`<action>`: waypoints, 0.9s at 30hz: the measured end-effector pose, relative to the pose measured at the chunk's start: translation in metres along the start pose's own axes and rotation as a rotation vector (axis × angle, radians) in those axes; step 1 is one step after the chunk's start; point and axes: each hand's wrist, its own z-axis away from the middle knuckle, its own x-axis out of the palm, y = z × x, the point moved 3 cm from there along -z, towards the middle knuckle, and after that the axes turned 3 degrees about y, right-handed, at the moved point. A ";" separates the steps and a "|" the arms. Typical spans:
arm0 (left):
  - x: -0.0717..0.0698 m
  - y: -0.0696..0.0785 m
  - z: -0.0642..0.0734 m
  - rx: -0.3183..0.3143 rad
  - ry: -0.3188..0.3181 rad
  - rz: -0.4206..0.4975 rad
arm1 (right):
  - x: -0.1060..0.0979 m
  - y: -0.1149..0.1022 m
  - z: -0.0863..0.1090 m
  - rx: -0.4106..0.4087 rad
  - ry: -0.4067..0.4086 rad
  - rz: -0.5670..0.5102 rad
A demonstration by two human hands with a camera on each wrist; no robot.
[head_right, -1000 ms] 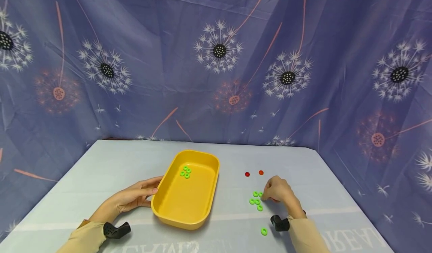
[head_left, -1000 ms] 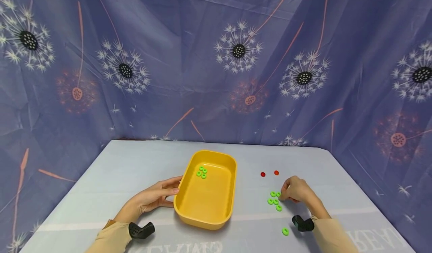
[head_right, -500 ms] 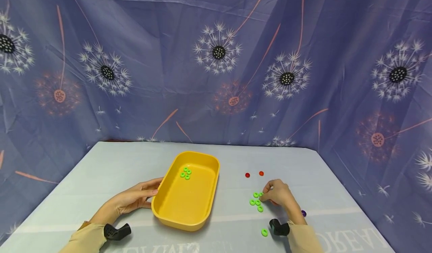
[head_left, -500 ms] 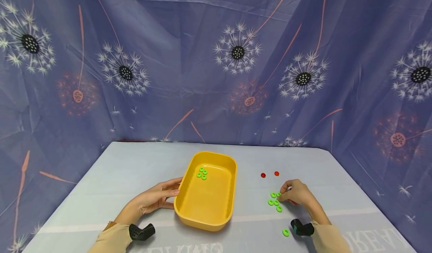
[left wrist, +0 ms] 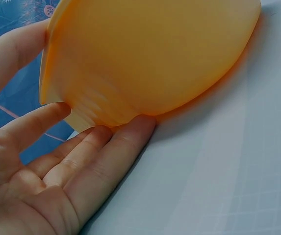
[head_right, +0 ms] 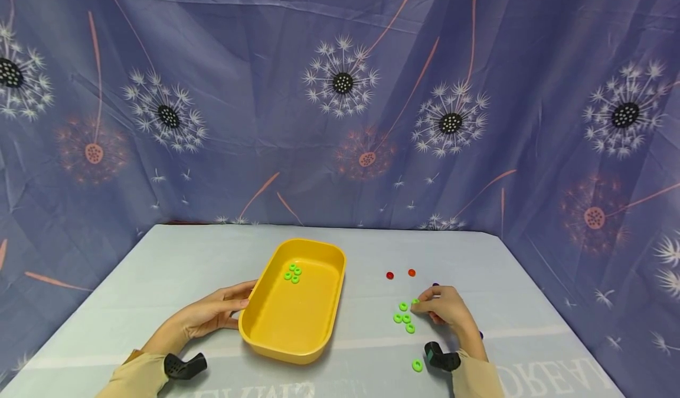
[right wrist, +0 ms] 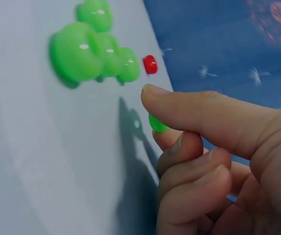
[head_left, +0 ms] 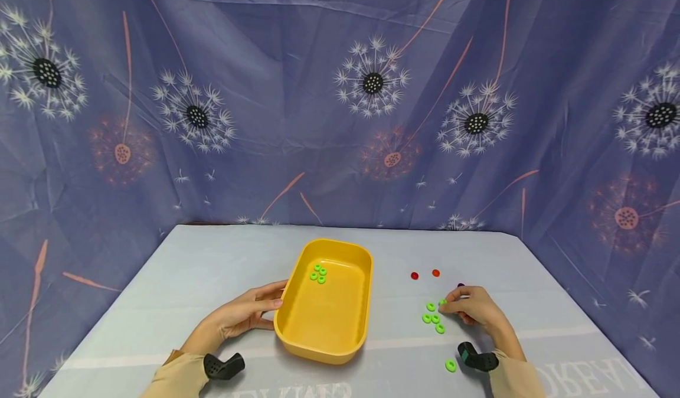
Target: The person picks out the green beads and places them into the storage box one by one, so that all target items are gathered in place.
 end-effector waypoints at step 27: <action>0.002 0.001 0.002 0.001 0.006 0.011 | 0.022 -0.070 -0.017 -0.029 -0.063 -0.208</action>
